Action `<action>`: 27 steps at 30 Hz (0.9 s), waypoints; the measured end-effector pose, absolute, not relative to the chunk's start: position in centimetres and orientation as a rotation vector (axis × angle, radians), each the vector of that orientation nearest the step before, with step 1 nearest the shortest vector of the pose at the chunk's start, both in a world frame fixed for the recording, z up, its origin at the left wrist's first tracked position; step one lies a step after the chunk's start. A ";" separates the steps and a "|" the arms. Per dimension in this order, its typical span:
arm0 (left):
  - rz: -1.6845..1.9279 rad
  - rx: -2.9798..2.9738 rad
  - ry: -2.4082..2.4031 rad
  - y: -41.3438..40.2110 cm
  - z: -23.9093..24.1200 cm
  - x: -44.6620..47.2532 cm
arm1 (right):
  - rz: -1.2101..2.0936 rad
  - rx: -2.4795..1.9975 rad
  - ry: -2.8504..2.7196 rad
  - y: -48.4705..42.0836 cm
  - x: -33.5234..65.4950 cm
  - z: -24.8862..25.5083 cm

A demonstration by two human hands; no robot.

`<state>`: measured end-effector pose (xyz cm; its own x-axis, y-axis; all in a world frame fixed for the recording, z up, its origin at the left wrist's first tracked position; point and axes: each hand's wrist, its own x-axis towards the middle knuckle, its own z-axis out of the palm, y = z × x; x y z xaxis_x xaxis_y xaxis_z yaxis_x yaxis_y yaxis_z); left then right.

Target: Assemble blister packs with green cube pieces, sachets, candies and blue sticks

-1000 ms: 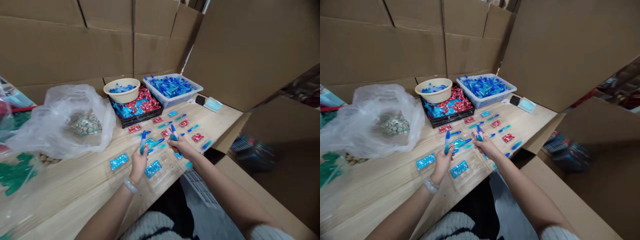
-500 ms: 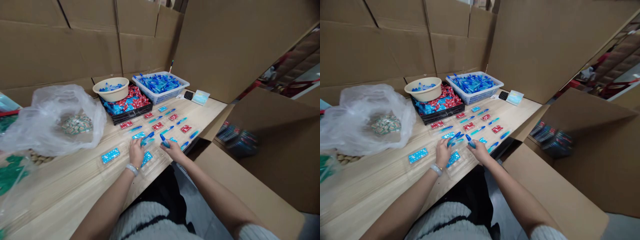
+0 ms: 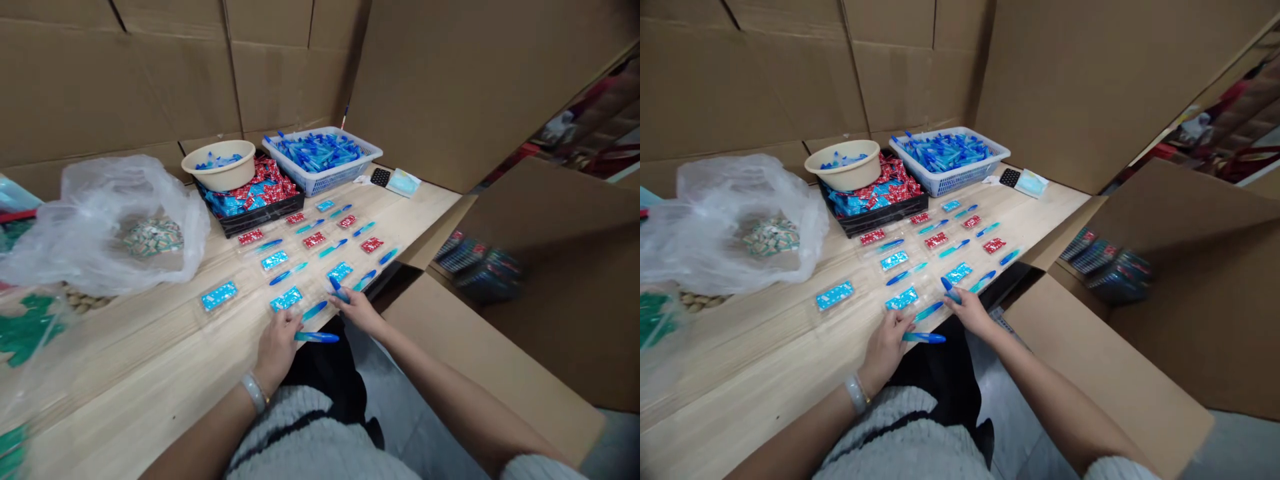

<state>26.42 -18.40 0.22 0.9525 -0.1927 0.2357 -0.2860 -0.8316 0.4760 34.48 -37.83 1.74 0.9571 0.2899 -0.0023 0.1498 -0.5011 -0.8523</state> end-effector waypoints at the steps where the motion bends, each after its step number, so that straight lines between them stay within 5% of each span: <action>1: 0.204 2.598 -0.324 -18.5 0.5 26.5 | 0.175 -2.127 -0.359 -37.7 34.1 1.4; 14: -0.104 2.942 0.244 -5.6 4.6 25.4 | 0.081 -2.260 -0.545 -33.4 36.3 4.2; 27: 0.695 3.014 -0.304 -2.4 -2.6 27.4 | 0.040 -2.373 -0.933 -25.7 48.0 8.1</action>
<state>27.45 -2.37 -2.60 0.8808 -0.1823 0.4369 -0.1974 -0.9803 -0.0110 48.00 -25.74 8.12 0.7546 0.6317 0.1776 0.6143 -0.5850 -0.5295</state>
